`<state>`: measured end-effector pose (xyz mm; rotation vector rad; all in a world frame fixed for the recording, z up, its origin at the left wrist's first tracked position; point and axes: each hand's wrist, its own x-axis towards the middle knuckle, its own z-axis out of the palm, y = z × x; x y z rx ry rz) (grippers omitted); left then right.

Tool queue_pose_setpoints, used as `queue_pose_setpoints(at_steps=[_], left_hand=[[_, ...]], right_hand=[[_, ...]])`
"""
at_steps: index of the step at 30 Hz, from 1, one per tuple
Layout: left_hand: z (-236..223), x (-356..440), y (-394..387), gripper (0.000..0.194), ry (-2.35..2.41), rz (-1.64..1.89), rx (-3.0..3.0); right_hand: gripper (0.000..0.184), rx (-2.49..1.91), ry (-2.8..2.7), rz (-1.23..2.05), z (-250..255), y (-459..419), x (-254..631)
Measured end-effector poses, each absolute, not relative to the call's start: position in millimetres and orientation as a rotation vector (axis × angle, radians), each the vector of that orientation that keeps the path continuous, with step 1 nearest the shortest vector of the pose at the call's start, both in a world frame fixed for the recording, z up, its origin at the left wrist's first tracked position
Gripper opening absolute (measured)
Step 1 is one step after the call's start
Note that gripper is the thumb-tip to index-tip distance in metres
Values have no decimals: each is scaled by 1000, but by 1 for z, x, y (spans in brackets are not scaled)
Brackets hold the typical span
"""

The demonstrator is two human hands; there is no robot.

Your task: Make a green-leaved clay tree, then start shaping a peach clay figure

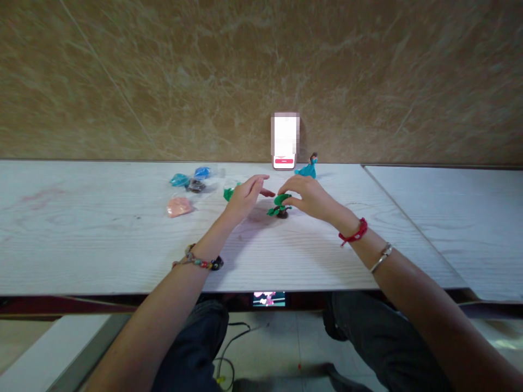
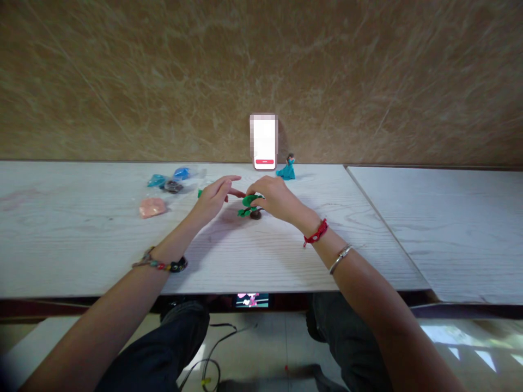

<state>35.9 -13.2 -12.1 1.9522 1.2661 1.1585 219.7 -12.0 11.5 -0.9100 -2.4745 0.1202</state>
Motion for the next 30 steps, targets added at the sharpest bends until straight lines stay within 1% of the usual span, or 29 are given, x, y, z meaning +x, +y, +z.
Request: queue_pose_setpoints(at_steps=[5, 6, 8, 10, 12, 14, 16, 20, 23, 27, 30], left_hand=[[-14, 34, -10, 42, 1313, 1089, 1940], [-14, 33, -10, 42, 1323, 1068, 1932], [-13, 33, -10, 42, 1329, 1008, 1912], [-12, 34, -11, 42, 1318, 923, 1880], [-11, 35, -13, 42, 1283, 840, 1843], [-11, 35, -15, 44, 1246, 778, 1803], [-11, 35, -16, 45, 1228, 735, 1755], [-13, 33, -17, 44, 1223, 694, 1729], [-15, 33, -15, 42, 1211, 694, 1752], [-18, 33, -14, 42, 1181, 722, 1746], [-18, 32, -15, 42, 1152, 679, 1758]], right_hand=[[26, -898, -2467, 111, 25, -15, 230], [26, -915, -2464, 83, 30, -18, 234], [20, -1023, -2473, 0, 38, -28, 243], [15, -1235, -2535, -58, 42, -41, 250], [19, -1450, -2628, -41, 37, -54, 250], [23, -1535, -2662, 2, 26, -65, 245], [26, -1507, -2683, 4, 12, -71, 236], [30, -1418, -2767, -112, -9, -73, 225], [35, -1433, -2762, -162, -16, -75, 224], [43, -1461, -2712, -111, -20, -83, 222], [46, -1502, -2682, -119, -23, -88, 219]])
